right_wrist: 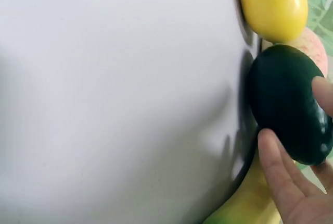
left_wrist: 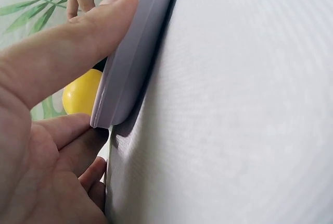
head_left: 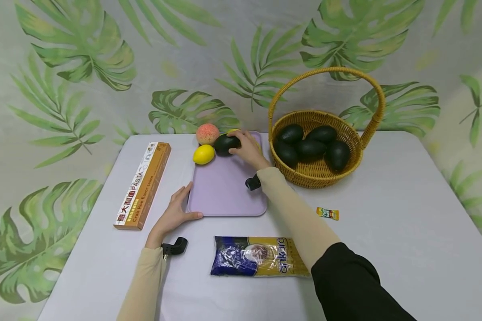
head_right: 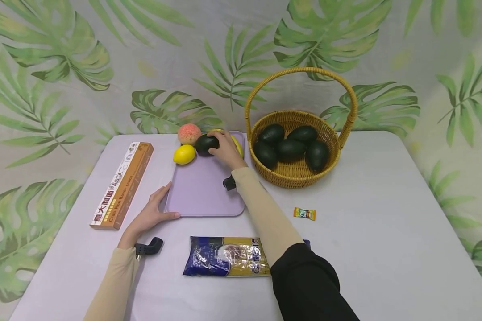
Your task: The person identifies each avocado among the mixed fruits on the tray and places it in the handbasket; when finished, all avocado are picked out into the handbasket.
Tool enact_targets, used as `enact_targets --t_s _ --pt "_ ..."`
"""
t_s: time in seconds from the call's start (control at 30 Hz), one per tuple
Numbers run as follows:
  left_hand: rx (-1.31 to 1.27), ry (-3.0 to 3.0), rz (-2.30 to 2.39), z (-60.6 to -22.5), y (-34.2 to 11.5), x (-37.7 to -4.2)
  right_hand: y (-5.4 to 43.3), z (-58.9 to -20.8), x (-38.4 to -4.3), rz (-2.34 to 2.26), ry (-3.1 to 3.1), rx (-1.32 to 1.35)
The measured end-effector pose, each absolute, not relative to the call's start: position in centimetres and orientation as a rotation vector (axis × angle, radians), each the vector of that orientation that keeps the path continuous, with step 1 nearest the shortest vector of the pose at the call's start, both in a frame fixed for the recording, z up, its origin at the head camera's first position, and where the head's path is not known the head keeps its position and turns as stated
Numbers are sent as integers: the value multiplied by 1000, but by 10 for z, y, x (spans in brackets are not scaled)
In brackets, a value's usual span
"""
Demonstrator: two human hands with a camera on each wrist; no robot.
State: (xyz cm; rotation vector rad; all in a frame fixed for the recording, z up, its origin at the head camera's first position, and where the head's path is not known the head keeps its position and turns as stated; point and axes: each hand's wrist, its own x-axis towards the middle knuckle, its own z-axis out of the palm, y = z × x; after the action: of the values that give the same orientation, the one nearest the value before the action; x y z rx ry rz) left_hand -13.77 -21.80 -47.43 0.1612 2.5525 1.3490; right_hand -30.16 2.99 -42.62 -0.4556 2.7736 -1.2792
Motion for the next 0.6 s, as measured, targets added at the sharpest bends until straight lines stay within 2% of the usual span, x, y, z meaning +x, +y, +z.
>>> enact_targets --t_s 0.3,0.6 --pt "152 2550 1361 -475 -218 -138 22 -426 -301 -1329 2722 -397" --pt "144 2542 1357 -474 -218 -138 28 -426 -297 -1420 2764 -447"
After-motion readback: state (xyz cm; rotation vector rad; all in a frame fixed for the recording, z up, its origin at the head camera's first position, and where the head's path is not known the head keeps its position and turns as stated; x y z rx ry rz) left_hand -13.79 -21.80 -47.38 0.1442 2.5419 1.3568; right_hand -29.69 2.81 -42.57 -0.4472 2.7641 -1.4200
